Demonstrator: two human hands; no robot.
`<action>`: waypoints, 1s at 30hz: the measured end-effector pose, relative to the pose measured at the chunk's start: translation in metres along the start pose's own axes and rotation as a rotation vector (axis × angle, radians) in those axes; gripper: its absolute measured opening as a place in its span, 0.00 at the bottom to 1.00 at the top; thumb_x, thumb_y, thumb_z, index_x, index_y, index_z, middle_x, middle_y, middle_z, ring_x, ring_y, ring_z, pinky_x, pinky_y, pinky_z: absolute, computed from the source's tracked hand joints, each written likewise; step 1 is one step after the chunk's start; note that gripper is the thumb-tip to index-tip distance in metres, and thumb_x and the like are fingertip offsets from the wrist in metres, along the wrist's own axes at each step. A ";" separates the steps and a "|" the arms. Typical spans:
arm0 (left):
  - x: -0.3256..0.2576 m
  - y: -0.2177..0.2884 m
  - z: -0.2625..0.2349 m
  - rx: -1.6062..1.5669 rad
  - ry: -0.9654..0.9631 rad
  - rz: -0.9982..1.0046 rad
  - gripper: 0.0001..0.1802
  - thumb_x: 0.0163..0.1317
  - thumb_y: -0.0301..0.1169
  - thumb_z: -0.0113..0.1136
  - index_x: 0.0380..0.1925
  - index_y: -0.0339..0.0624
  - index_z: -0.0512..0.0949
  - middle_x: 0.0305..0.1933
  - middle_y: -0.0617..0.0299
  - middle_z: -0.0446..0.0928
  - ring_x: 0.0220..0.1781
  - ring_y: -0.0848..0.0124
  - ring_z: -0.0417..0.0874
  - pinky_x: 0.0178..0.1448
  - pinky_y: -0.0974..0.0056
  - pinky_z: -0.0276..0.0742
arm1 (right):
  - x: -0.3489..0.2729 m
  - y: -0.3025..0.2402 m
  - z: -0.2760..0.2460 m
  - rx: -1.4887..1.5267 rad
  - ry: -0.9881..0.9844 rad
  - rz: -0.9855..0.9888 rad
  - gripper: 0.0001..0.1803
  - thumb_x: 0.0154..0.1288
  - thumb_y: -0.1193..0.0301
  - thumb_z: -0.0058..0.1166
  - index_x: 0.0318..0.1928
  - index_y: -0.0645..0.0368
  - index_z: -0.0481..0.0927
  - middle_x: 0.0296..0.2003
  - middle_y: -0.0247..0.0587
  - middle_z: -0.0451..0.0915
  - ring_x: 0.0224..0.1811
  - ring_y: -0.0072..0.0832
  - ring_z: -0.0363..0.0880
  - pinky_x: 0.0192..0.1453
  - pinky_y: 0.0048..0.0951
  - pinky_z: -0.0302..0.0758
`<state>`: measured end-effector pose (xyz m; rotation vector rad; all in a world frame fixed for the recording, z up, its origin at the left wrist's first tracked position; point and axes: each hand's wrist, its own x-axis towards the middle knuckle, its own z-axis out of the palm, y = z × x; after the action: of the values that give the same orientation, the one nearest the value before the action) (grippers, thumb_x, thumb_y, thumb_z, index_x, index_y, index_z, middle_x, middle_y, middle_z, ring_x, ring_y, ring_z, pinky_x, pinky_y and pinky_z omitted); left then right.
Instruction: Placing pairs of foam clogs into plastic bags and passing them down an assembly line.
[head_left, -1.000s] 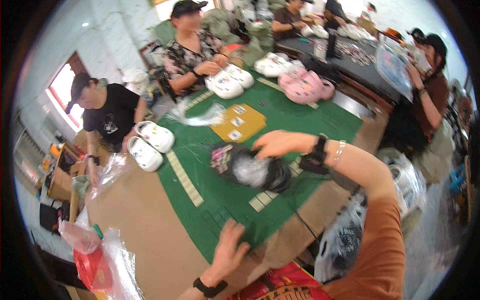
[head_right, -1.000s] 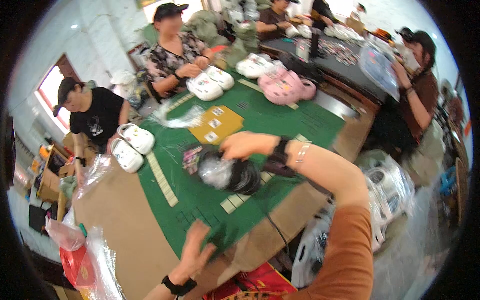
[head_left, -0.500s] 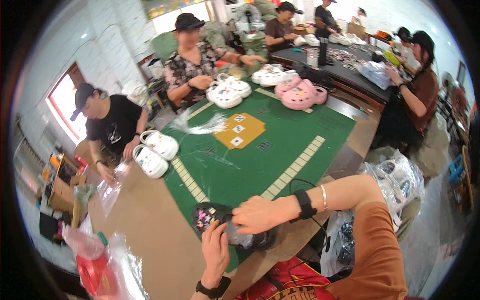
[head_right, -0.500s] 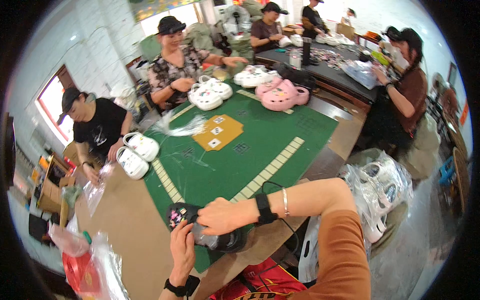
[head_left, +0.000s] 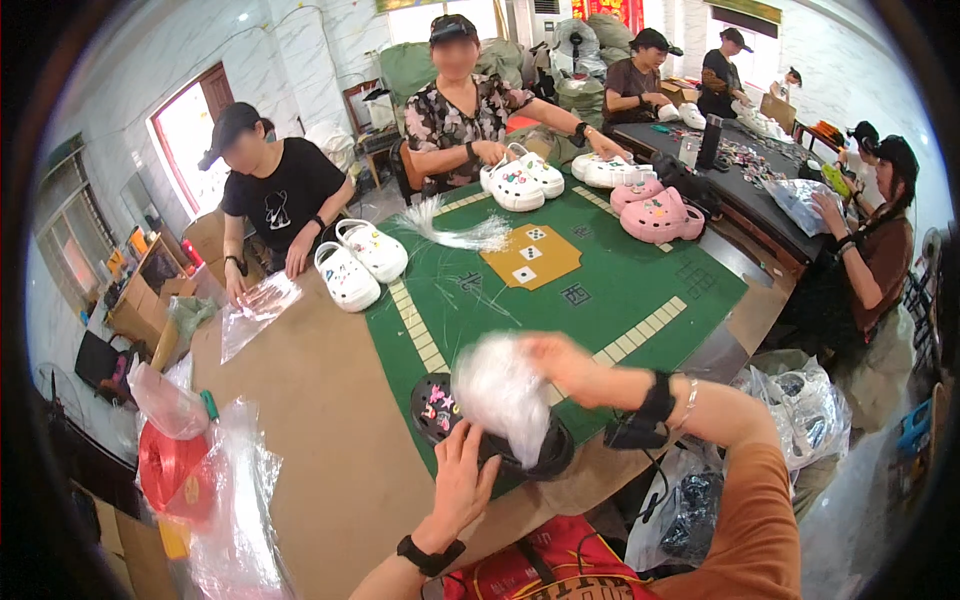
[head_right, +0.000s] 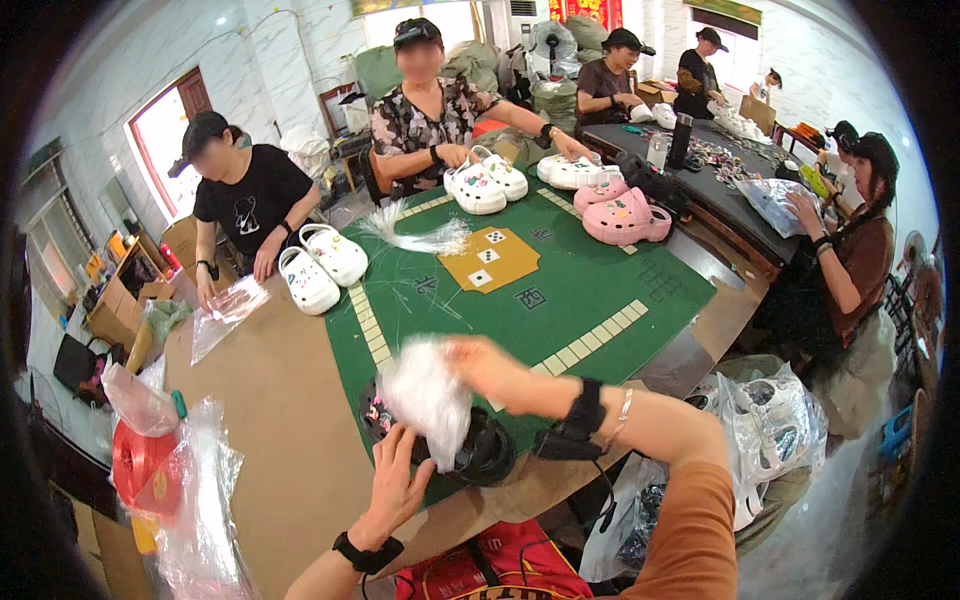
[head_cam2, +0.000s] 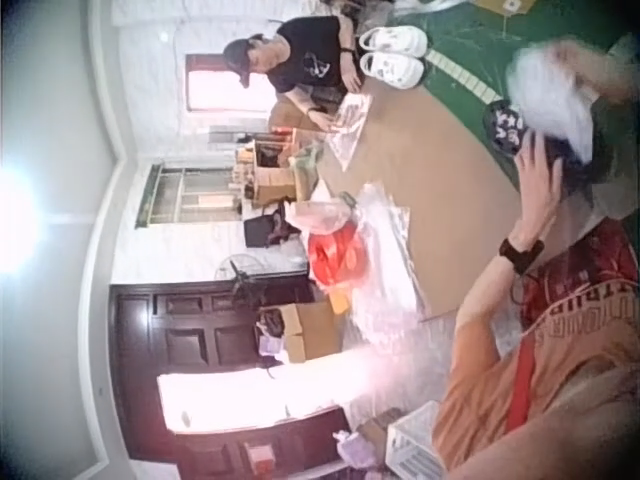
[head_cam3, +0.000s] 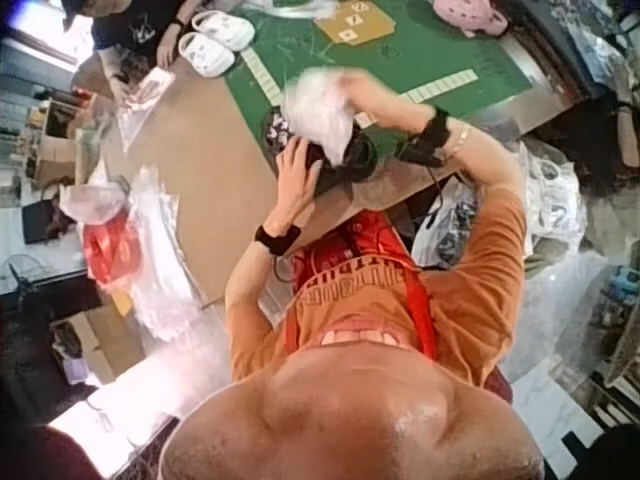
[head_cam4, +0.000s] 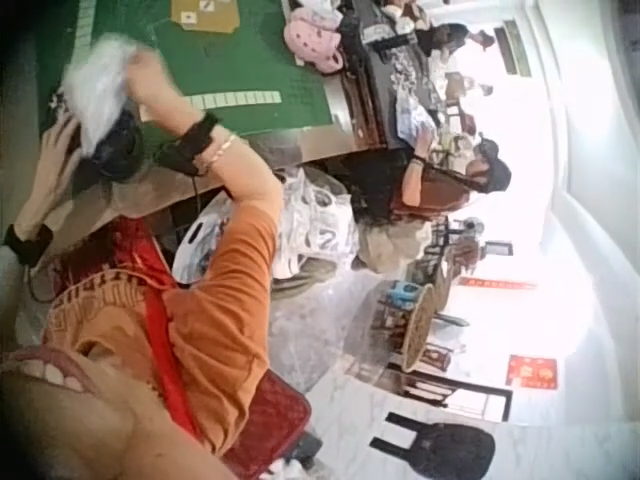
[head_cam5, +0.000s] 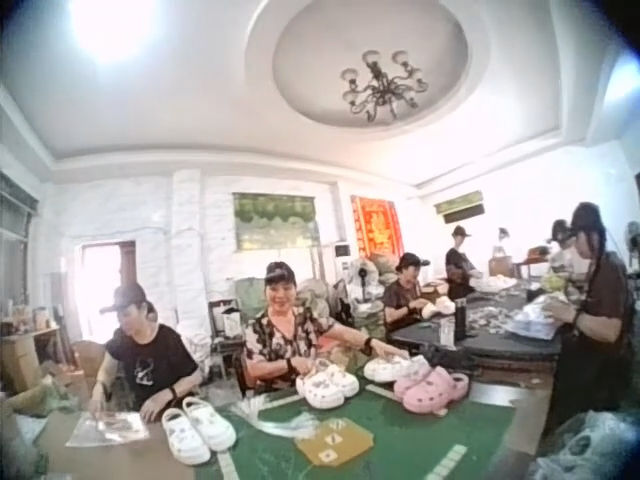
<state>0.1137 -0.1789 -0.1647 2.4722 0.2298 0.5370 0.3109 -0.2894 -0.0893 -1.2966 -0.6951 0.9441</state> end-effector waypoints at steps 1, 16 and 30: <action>-0.002 0.006 0.001 0.010 -0.009 -0.013 0.28 0.55 0.33 0.58 0.57 0.42 0.65 0.62 0.38 0.56 0.57 0.42 0.59 0.61 0.48 0.59 | -0.001 -0.011 -0.014 -0.050 0.044 -0.183 0.15 0.69 0.66 0.42 0.48 0.61 0.74 0.42 0.31 0.77 0.44 0.18 0.72 0.50 0.26 0.69; 0.016 0.035 -0.033 -0.371 0.280 0.124 0.40 0.40 0.26 0.69 0.57 0.46 0.62 0.65 0.43 0.52 0.66 0.52 0.57 0.61 0.53 0.63 | -0.042 -0.024 0.018 -0.304 -0.297 -0.081 0.21 0.68 0.59 0.42 0.54 0.61 0.69 0.49 0.38 0.72 0.52 0.28 0.69 0.55 0.30 0.67; -0.033 -0.071 -0.043 -0.419 0.276 -0.232 0.27 0.39 0.18 0.54 0.46 0.39 0.69 0.54 0.49 0.66 0.59 0.55 0.66 0.61 0.58 0.61 | 0.007 0.034 -0.027 -1.268 -0.201 0.244 0.24 0.46 0.73 0.43 0.48 0.60 0.76 0.36 0.54 0.79 0.34 0.44 0.81 0.37 0.38 0.80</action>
<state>0.0622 -0.1086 -0.1853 1.9338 0.4571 0.7414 0.3314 -0.2955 -0.1280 -2.4446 -1.4259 0.8138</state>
